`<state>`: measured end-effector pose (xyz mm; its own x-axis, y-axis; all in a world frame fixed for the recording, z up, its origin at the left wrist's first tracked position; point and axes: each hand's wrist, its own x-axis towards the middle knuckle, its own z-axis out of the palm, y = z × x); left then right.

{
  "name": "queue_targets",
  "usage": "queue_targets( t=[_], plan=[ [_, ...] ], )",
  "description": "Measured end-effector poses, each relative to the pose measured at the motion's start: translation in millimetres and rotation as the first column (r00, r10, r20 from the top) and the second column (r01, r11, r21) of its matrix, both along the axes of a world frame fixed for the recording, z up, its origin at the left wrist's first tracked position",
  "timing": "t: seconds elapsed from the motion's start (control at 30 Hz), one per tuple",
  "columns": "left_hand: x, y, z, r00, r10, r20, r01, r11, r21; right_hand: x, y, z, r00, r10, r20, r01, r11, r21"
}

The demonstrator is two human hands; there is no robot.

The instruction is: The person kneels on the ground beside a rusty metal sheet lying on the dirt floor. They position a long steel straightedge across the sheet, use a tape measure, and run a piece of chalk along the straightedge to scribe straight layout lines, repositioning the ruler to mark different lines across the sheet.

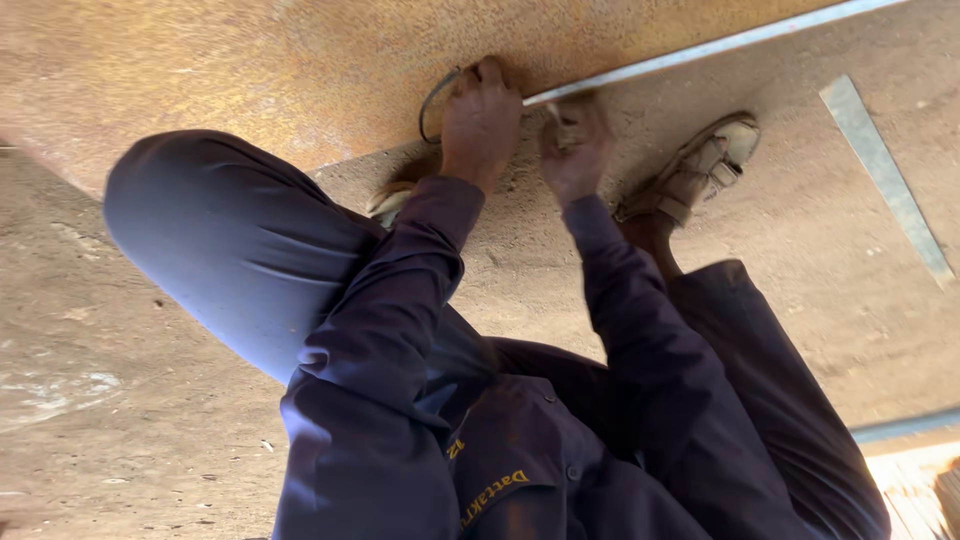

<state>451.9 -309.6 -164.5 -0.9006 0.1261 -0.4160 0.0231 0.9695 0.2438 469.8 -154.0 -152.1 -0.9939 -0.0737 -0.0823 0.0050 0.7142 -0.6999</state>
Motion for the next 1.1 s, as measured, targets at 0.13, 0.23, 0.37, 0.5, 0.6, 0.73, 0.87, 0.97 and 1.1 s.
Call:
queue_targets(
  t=[0.13, 0.23, 0.37, 0.5, 0.6, 0.73, 0.87, 0.97, 1.1],
  plan=[
    [-0.6, 1.0, 1.4, 1.000, 0.006, 0.015, -0.006, 1.000, 0.021, 11.0, -0.8, -4.6, 0.999, 0.026, -0.027, -0.025, 0.999, 0.020],
    [0.0, 0.6, 1.4, 0.999, -0.016, -0.047, 0.014, 0.999, -0.029, 9.2, -1.1, -5.8, 0.999, 0.032, -0.004, -0.032, 0.999, 0.034],
    [0.1, -0.6, 0.3, 0.999, -0.001, 0.033, 0.000, 1.000, 0.030, 9.4, -0.8, -9.1, 0.999, 0.044, -0.025, -0.043, 0.998, 0.051],
    [-0.5, -1.6, 0.4, 0.999, -0.021, 0.035, 0.020, 1.000, 0.016, 10.2, 0.0, -15.3, 0.998, 0.060, -0.016, -0.059, 0.997, 0.056],
    [-0.4, -2.2, 1.5, 0.999, -0.028, 0.030, 0.027, 1.000, 0.007, 10.4, -0.2, -16.9, 0.997, 0.070, -0.034, -0.066, 0.992, 0.110],
    [-0.3, -2.8, 3.3, 0.999, -0.006, 0.039, 0.005, 0.999, 0.040, 9.7, -1.3, -12.7, 0.997, 0.077, -0.029, -0.074, 0.994, 0.084],
    [-1.6, -2.2, 3.7, 0.999, -0.021, 0.037, 0.020, 1.000, 0.019, 6.9, -3.3, -9.5, 0.997, 0.075, -0.024, -0.073, 0.994, 0.080],
    [-2.0, -0.9, 4.0, 0.999, -0.003, 0.032, 0.002, 0.999, 0.038, 5.5, -4.5, -9.3, 0.994, 0.097, -0.057, -0.092, 0.992, 0.088],
    [-1.5, -1.2, 4.7, 0.999, -0.004, 0.034, 0.003, 0.999, 0.035, 2.3, -7.3, -9.5, 0.994, 0.106, -0.028, -0.102, 0.989, 0.107]
  ],
)
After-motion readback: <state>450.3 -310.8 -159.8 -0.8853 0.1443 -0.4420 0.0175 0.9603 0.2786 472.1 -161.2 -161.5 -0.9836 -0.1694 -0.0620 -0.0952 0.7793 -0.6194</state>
